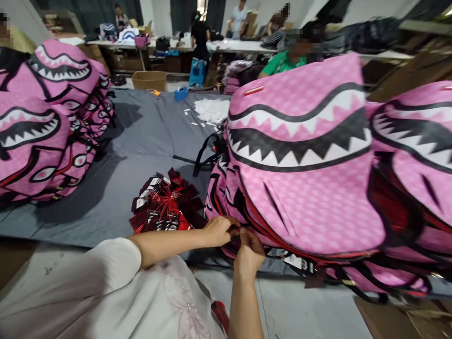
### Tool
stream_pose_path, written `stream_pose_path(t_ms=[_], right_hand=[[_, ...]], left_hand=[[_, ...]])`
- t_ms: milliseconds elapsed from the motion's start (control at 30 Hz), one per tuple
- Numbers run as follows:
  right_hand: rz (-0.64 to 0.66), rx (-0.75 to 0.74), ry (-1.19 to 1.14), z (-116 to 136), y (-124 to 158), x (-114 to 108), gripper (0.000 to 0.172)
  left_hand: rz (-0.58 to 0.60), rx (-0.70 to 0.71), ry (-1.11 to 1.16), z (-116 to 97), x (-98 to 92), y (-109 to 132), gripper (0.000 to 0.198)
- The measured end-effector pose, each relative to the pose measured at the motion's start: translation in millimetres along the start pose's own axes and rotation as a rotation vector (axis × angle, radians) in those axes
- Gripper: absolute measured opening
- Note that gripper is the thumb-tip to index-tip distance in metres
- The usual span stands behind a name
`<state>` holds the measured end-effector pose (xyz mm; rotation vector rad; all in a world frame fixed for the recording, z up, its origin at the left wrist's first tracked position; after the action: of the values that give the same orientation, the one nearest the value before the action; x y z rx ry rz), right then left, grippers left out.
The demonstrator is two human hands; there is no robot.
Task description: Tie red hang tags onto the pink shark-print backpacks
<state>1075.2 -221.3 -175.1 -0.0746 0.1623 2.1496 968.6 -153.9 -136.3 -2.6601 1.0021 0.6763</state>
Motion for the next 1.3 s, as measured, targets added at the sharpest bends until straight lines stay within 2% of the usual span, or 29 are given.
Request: stream_pose_path(t_ms=[67,133,200,233,267,333,400,467,567,700,767,867,933,1000,1067,1167,1233,1300], right_hand=[[-0.019,-0.042,0.091,-2.7,5.4,-3.7,0.040],[-0.101,-0.186,0.242,-2.3,16.8,-9.0,0.046],[-0.167,-0.386,0.378,-1.4,33.4,-9.1,0.047],[-0.144,-0.460,0.409,-2.0,42.5,-5.1,0.043],[-0.059,-0.495,0.418,-3.8,51.3,2.2,0.038],[0.233,-0.450,0.400,-10.5,67.2,25.4,0.031],[0.530,-0.343,0.373,-19.6,80.3,54.9,0.030],[0.737,-0.265,0.358,-28.9,89.9,84.1,0.028],[0.916,-0.228,0.338,-40.5,97.6,119.4,0.026],[0.973,-0.276,0.397,-46.2,101.2,154.6,0.028],[1.006,-0.380,0.502,-42.9,104.2,173.2,0.035],[1.105,-0.555,0.817,-34.5,108.0,201.7,0.051],[1.135,-0.580,0.993,-29.4,105.1,217.0,0.056],[1.113,-0.544,1.057,-25.2,97.4,227.6,0.055],[1.070,-0.505,1.064,-20.8,89.5,233.1,0.052],[1.048,-0.498,1.039,-10.9,87.4,231.0,0.050],[1.055,-0.520,1.002,-1.4,91.5,219.8,0.047],[1.025,-0.542,0.944,9.8,93.5,196.9,0.041]], left_hand=[[-0.108,0.038,0.011,17.5,-17.9,8.3,0.030],[-0.296,-0.018,-0.025,42.4,-48.1,25.3,0.024],[-0.505,-0.187,-0.117,72.6,-85.6,49.6,0.021],[-0.571,-0.299,-0.185,88.2,-103.8,63.3,0.021],[-0.605,-0.411,-0.260,103.0,-120.0,77.4,0.020],[-0.563,-0.593,-0.410,127.1,-142.6,103.2,0.017],[-0.446,-0.692,-0.526,142.2,-150.5,121.5,0.016],[-0.347,-0.745,-0.586,149.3,-148.3,129.5,0.020],[-0.293,-0.800,-0.588,152.1,-141.9,126.7,0.021],[-0.265,-0.840,-0.529,149.2,-147.4,118.6,0.019],[-0.239,-0.837,-0.492,144.6,-154.1,116.4,0.019],[-0.158,-0.810,-0.471,133.1,-163.6,115.8,0.020],[-0.101,-0.792,-0.503,125.3,-170.6,120.7,0.022],[-0.070,-0.778,-0.569,121.3,-180.4,132.1,0.025],[-0.063,-0.785,-0.630,121.8,-192.9,147.2,0.025],[-0.096,-0.790,-0.554,122.7,-207.4,164.0,0.022],[-0.131,-0.715,-0.449,117.7,-208.7,163.8,0.021],[-0.156,-0.588,-0.363,107.9,-202.9,153.6,0.020]])
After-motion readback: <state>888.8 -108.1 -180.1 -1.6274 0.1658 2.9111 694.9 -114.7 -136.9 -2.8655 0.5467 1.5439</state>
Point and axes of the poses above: each hand's wrist, its own y-axis away from the middle knuckle, its own x-axis out of the palm, z = x × y, the point moved 1 cm from there along -y, towards the middle knuckle, and after that the axes turned 6 degrees about y, right-handed, at the moved point
